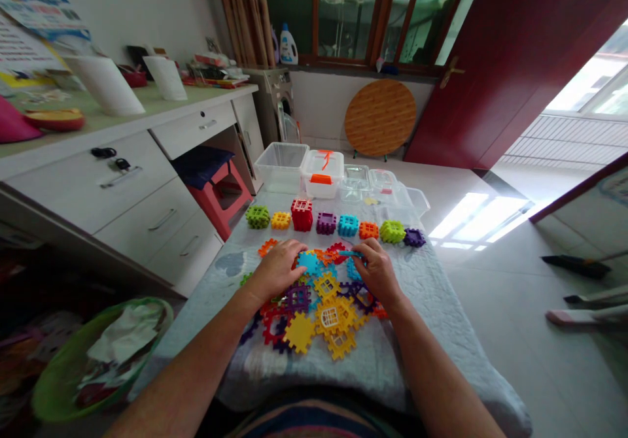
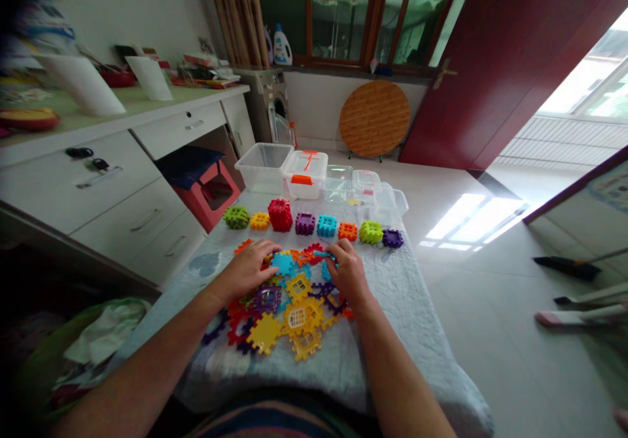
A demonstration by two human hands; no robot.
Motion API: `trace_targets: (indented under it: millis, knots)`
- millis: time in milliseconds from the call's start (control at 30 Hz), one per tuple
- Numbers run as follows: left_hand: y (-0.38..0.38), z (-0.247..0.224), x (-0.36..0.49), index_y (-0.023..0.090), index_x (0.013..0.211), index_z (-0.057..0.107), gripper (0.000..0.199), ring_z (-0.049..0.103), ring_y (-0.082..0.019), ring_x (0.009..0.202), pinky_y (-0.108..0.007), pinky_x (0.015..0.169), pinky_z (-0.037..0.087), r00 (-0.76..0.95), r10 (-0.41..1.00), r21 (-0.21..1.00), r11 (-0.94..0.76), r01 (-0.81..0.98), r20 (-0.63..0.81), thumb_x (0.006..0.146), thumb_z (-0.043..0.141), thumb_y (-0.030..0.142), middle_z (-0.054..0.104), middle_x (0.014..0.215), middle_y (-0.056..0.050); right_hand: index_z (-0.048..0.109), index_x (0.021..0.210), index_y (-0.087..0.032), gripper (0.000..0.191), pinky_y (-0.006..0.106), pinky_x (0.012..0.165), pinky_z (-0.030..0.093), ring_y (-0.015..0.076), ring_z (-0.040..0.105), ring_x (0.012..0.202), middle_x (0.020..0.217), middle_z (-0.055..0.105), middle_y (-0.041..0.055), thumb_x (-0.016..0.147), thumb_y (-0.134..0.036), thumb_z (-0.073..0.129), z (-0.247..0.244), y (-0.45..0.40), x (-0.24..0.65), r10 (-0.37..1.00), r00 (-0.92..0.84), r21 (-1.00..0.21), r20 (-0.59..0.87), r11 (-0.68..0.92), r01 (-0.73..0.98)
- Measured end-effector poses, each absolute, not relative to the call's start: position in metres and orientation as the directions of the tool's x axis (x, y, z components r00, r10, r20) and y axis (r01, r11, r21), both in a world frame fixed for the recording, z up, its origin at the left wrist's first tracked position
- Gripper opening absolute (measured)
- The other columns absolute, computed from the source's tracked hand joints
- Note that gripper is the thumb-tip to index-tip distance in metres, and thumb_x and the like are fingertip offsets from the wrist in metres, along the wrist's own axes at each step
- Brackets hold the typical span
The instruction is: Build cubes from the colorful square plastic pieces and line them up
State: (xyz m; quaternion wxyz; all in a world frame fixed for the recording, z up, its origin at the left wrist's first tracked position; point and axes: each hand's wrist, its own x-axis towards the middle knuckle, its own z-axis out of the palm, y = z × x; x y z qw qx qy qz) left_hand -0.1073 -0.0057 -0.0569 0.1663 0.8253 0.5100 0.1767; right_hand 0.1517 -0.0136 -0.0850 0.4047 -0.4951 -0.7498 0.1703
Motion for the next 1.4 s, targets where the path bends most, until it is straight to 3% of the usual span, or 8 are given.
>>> trace_targets:
  millis: [167, 300, 500, 633, 800, 1000, 1200, 1400]
  knots:
    - [-0.005, -0.058, -0.106, 0.018, 0.112, 0.063, 0.038, 0.061, -0.025, 0.103, -0.037, 0.093, 0.047, 0.431, 0.899, 0.472, -0.415, 0.778, 0.08, 0.074, 0.064, 0.014, 0.065, 0.108, -0.009, 0.064, 0.096, -0.022, 0.021, 0.034, 0.083, 0.048, 0.0188, 0.057, 0.088, 0.097, 0.057, 0.0035, 0.077, -0.027, 0.071, -0.079, -0.015, 0.159, 0.86, -0.422, -0.611, 0.287, 0.504, 0.61]
    - [-0.004, -0.054, -0.106, 0.018, 0.108, 0.065, 0.036, 0.062, -0.023, 0.1, -0.035, 0.091, 0.047, 0.412, 0.909, 0.52, -0.382, 0.764, 0.064, 0.072, 0.063, 0.013, 0.064, 0.105, -0.008, 0.062, 0.105, -0.022, 0.034, 0.041, 0.093, 0.046, 0.0241, 0.054, 0.101, 0.105, 0.058, 0.0066, 0.076, -0.035, 0.073, -0.077, -0.014, 0.162, 0.868, -0.413, -0.542, 0.275, 0.494, 0.679]
    - [-0.001, -0.045, -0.104, 0.018, 0.102, 0.068, 0.03, 0.061, -0.016, 0.077, -0.03, 0.075, 0.049, 0.387, 0.921, 0.626, -0.327, 0.707, 0.044, 0.074, 0.056, 0.014, 0.064, 0.094, -0.005, 0.056, 0.126, -0.019, 0.057, 0.046, 0.1, 0.041, 0.0285, 0.049, 0.11, 0.117, 0.057, 0.0109, 0.074, -0.033, 0.073, -0.087, -0.013, 0.155, 0.892, -0.399, -0.47, 0.211, 0.451, 0.759]
    - [0.004, -0.045, -0.093, 0.018, 0.097, 0.068, 0.025, 0.063, -0.018, 0.083, -0.03, 0.076, 0.05, 0.378, 0.921, 0.757, -0.311, 0.574, 0.092, 0.075, 0.056, 0.017, 0.066, 0.095, -0.005, 0.057, 0.125, -0.019, 0.053, 0.045, 0.098, 0.042, 0.0279, 0.05, 0.108, 0.112, 0.056, 0.0102, 0.074, -0.027, 0.07, -0.086, -0.012, 0.156, 0.908, -0.357, -0.512, 0.217, 0.418, 0.751]
    - [0.005, -0.053, -0.069, 0.017, 0.096, 0.065, 0.021, 0.065, -0.018, 0.082, -0.032, 0.076, 0.054, 0.43, 0.903, 0.873, -0.217, 0.438, 0.009, 0.077, 0.057, 0.023, 0.07, 0.091, -0.005, 0.057, 0.119, -0.023, 0.045, 0.044, 0.099, 0.042, 0.026, 0.051, 0.109, 0.113, 0.054, 0.0075, 0.074, -0.024, 0.065, -0.08, -0.01, 0.165, 0.923, -0.212, -0.635, 0.321, 0.376, 0.675]
    - [0.006, -0.052, -0.085, 0.019, 0.1, 0.066, 0.024, 0.063, -0.022, 0.101, -0.037, 0.094, 0.049, 0.299, 0.934, 0.699, -0.345, 0.627, 0.194, 0.079, 0.056, 0.023, 0.067, 0.106, -0.007, 0.055, 0.116, -0.021, 0.046, 0.042, 0.1, 0.041, 0.0253, 0.05, 0.109, 0.112, 0.053, 0.0074, 0.071, -0.023, 0.067, -0.076, -0.018, 0.151, 0.895, -0.334, -0.626, 0.297, 0.447, 0.639]
    - [0.014, -0.065, -0.145, 0.018, 0.095, 0.065, 0.022, 0.064, -0.024, 0.096, -0.038, 0.093, 0.049, 0.155, 0.949, 0.539, -0.285, 0.793, 0.274, 0.08, 0.053, 0.028, 0.067, 0.101, -0.008, 0.056, 0.116, -0.019, 0.048, 0.043, 0.099, 0.039, 0.0259, 0.047, 0.107, 0.113, 0.056, 0.0082, 0.071, -0.027, 0.07, -0.075, -0.023, 0.134, 0.883, -0.422, -0.551, 0.204, 0.46, 0.696]
    - [0.02, -0.095, -0.177, 0.02, 0.096, 0.064, 0.027, 0.063, -0.023, 0.094, -0.035, 0.09, 0.049, 0.102, 0.965, 0.559, -0.224, 0.798, 0.241, 0.082, 0.055, 0.04, 0.067, 0.101, -0.007, 0.058, 0.112, -0.02, 0.043, 0.044, 0.096, 0.038, 0.0273, 0.046, 0.106, 0.113, 0.056, 0.009, 0.071, -0.031, 0.068, -0.078, -0.023, 0.131, 0.89, -0.423, -0.481, 0.17, 0.45, 0.753]
